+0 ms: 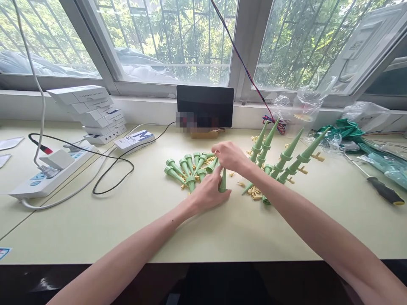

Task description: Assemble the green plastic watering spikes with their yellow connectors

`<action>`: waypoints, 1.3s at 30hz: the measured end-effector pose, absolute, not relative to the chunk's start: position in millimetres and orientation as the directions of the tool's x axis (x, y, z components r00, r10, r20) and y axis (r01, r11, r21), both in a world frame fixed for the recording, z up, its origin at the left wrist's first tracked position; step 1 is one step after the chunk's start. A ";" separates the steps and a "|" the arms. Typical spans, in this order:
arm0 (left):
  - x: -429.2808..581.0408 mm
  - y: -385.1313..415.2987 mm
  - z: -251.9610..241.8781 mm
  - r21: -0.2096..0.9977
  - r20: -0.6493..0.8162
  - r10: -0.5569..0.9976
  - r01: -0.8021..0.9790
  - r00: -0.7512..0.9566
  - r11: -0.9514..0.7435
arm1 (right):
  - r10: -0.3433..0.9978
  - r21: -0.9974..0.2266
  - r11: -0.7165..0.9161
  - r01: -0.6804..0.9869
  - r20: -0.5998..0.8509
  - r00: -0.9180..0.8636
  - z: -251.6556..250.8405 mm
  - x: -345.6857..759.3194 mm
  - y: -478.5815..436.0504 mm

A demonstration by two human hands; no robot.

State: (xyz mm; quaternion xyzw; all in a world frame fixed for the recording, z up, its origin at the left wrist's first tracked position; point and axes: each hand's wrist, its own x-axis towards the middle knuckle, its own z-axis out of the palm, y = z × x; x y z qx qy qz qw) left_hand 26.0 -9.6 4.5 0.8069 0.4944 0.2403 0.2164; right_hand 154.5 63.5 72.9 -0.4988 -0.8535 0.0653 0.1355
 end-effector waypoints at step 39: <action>27.2 -11.6 8.8 0.608 0.138 0.894 0.675 0.427 -0.417 | 0.824 -0.102 0.547 0.831 -0.107 -0.556 58.9 114.7 93.7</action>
